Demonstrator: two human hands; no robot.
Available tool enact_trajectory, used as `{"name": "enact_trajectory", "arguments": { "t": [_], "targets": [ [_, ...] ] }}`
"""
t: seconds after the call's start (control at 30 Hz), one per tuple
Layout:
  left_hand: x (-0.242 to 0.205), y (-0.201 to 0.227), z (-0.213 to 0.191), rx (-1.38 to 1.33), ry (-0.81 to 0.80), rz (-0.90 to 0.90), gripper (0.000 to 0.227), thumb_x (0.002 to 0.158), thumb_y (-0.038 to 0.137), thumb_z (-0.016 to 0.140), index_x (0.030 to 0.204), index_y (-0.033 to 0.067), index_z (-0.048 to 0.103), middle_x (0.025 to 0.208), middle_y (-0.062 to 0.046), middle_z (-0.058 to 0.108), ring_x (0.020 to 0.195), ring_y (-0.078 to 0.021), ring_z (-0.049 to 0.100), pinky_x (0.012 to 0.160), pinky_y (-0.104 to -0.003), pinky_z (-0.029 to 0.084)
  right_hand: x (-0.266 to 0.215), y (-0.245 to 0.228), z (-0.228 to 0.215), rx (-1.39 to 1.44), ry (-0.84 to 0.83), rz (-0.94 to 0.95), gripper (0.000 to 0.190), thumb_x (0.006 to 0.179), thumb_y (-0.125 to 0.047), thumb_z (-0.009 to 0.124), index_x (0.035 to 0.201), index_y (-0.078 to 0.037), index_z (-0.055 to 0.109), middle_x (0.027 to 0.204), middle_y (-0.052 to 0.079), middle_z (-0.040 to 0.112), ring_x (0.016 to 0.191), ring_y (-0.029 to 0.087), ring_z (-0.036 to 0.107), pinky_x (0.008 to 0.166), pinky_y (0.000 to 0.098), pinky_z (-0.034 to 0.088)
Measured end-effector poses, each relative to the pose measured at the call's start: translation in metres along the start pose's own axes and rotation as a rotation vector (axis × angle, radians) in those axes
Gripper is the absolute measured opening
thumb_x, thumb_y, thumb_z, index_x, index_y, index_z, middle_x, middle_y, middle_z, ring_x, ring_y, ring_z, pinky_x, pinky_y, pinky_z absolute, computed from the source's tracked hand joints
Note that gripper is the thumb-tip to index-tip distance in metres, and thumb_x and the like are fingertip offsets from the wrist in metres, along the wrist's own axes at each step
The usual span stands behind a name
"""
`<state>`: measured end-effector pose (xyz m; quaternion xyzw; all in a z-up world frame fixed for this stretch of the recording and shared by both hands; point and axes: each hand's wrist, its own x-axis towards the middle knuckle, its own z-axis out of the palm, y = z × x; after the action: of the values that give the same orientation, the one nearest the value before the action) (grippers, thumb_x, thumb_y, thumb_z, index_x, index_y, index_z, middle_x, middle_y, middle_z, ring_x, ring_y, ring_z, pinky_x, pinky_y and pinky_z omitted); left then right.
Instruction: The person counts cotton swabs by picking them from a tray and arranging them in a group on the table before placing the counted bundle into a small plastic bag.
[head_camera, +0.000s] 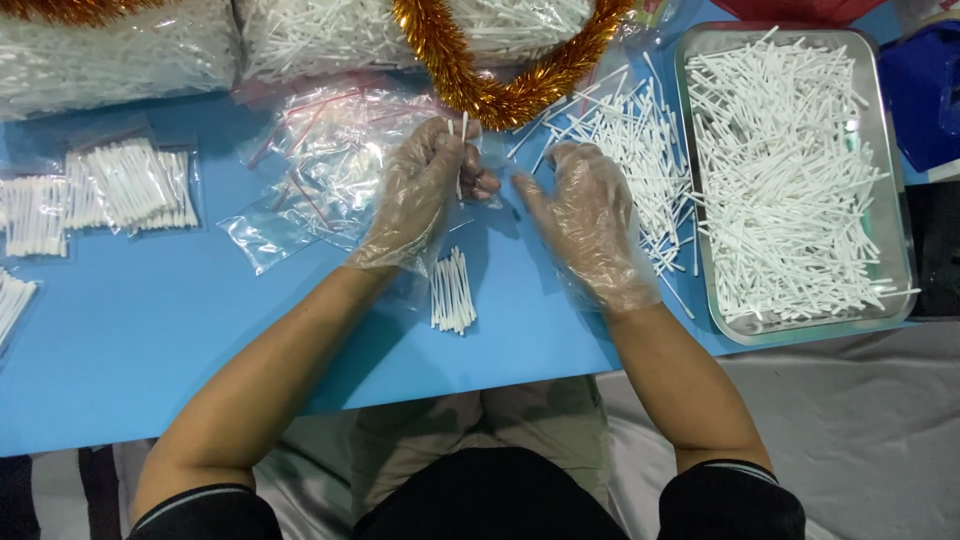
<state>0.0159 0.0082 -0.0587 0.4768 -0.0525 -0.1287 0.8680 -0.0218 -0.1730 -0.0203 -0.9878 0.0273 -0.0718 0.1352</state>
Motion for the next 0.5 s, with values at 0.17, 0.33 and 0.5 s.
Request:
{"name": "enact_trajectory", "arguments": {
  "t": [0.17,0.33,0.5],
  "targets": [
    [-0.003,0.007,0.005,0.058,0.001,-0.047,0.033,0.104,0.027,0.053,0.121,-0.0012,0.059,0.079,-0.002,0.064,0.076,-0.0172,0.075,0.069,-0.031,0.069,-0.006,-0.001,-0.009,0.08,0.003,-0.044,0.019,0.096,-0.025,0.077,0.101,-0.007,0.078,0.081,0.013,0.071,0.085,0.037,0.072,0.072,0.0481,0.059],
    [-0.005,0.009,0.011,0.028,0.001,-0.033,0.025,0.104,0.023,0.051,0.112,0.0008,0.06,0.079,-0.006,0.064,0.078,-0.02,0.075,0.071,-0.032,0.068,-0.005,-0.015,-0.022,0.0,-0.036,0.052,0.013,0.098,-0.018,0.069,0.098,-0.008,0.077,0.081,0.013,0.069,0.084,0.036,0.072,0.071,0.0486,0.059],
    [-0.002,0.006,0.002,0.067,-0.03,0.053,0.025,0.105,0.027,0.054,0.112,0.0047,0.062,0.084,-0.01,0.073,0.08,-0.0191,0.077,0.071,-0.031,0.067,-0.009,-0.013,-0.016,-0.097,-0.023,-0.008,0.013,0.098,-0.021,0.07,0.096,-0.009,0.075,0.081,0.01,0.067,0.079,0.031,0.071,0.067,0.0432,0.06]
  ]
}}
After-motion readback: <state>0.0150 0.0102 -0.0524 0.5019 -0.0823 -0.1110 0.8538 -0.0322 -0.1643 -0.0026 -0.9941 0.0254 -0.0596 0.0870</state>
